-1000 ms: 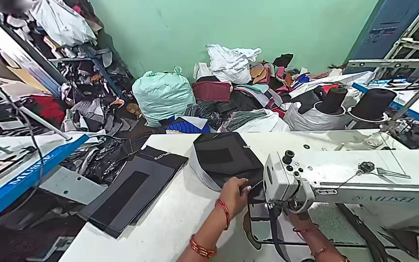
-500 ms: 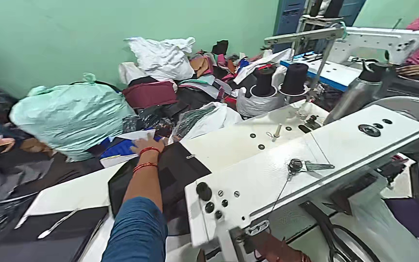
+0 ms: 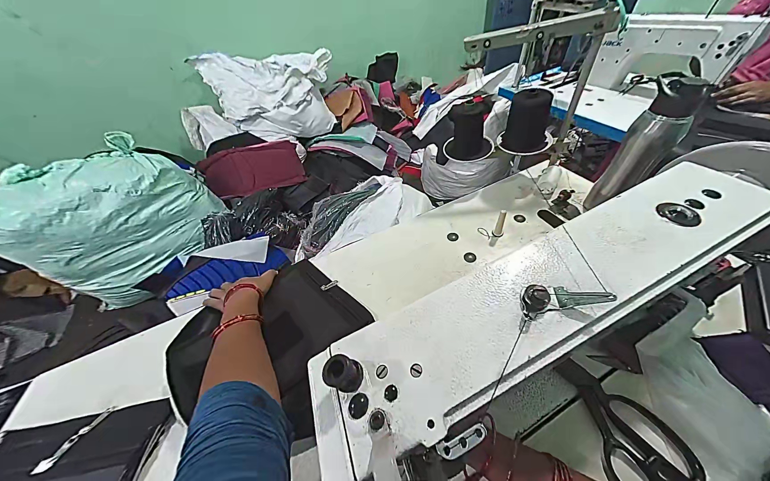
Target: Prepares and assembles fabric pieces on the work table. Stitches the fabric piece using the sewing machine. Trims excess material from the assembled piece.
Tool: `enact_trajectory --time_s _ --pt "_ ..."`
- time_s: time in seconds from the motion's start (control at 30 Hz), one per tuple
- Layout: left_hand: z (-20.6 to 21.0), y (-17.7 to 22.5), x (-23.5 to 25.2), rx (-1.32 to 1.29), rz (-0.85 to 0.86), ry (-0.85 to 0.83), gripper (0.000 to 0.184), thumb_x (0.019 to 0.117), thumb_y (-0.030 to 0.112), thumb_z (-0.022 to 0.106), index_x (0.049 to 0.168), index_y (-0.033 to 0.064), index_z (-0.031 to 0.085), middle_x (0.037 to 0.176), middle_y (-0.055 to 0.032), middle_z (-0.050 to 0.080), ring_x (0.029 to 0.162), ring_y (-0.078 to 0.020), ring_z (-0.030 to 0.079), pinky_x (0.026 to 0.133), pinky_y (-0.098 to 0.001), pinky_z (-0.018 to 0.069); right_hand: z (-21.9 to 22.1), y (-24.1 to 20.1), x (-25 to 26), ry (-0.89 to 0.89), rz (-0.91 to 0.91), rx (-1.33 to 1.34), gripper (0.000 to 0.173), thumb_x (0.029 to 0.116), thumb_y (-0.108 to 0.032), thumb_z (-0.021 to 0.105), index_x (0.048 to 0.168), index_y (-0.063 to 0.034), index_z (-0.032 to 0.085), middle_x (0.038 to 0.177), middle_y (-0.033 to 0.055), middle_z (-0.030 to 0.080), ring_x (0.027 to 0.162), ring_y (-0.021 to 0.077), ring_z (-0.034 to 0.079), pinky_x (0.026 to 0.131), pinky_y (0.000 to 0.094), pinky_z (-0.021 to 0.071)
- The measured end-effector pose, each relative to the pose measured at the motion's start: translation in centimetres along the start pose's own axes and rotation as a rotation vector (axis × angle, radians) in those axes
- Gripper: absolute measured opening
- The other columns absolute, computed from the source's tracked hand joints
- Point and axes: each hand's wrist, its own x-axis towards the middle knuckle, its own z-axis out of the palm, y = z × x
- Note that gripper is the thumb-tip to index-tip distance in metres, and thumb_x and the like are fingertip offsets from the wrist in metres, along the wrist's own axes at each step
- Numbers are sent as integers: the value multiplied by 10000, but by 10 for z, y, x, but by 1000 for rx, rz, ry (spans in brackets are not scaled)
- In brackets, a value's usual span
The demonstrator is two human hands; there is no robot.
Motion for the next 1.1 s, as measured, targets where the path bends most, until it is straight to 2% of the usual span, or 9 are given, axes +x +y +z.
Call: enact_trajectory --time_s 0.07,0.27,0.4,0.5,0.6,0.67,0.8,1.0,1.1 --pt "-7 2 -6 67 12 -39 877 957 721 478 1452 0 541 1568 -286 417 1518 -436 298 1203 -696 98 -9 -4 2 -102 83 -2 384 1021 -127 579 1304 133 578 1313 290 611 1271 300 570 1123 352 391" --pt "-17 -3 11 -20 86 -149 702 1033 522 526 1420 -63 533 1511 -282 482 1467 -408 391 1194 -625 223 -22 -77 -7 -26 351 31 293 995 29 512 1216 209 582 1261 348 601 1198 334 562 1050 356 396" --pt "-4 -14 35 -158 144 -32 429 997 300 639 1243 -50 672 1375 -316 585 1363 -464 493 1106 -729 268 -20 -80 -15 38 195 -93 295 976 17 530 1165 225 618 1216 381 635 1186 429 607 1049 434 422" --pt "-7 -18 15 -475 196 146 369 961 165 684 1316 66 674 1375 -294 597 1360 -490 488 1095 -749 271 -18 -69 -12 -1 220 -61 323 1010 -19 506 1219 210 596 1271 365 617 1233 408 586 1084 425 403" --pt "-15 -15 -20 -742 269 449 459 994 150 621 1442 74 558 1202 -249 681 1110 -394 646 993 -585 453 -16 -39 -14 -114 276 4 299 1026 -52 522 1237 144 601 1221 277 633 1136 265 598 1025 320 436" --pt "-23 -9 -44 -885 398 696 449 1008 114 569 1451 44 541 1115 -205 698 937 -238 660 905 -391 510 -21 -51 1 -201 288 -119 355 1035 -54 504 1321 148 565 1353 313 582 1290 346 542 1122 403 359" --pt "-57 -16 -113 -990 662 1084 401 1021 102 543 1366 -102 561 1105 -235 678 937 -140 625 888 -239 483 -11 -53 15 -121 246 -183 375 1005 -15 530 1330 172 545 1395 358 537 1340 430 491 1144 495 312" --pt "-90 -105 -262 -1094 871 1194 338 1035 29 503 1267 -216 504 1155 -119 625 992 20 567 908 -163 473 -6 -39 18 17 98 -179 372 972 -58 576 1268 166 601 1308 344 604 1253 431 557 1095 494 390" --pt "-71 -163 -347 -1219 935 1016 293 1029 -4 455 1294 -110 519 1270 77 626 1176 49 563 1036 -195 454 -9 -46 16 79 95 -192 404 964 -34 586 1308 178 565 1353 362 569 1317 459 523 1127 518 382"
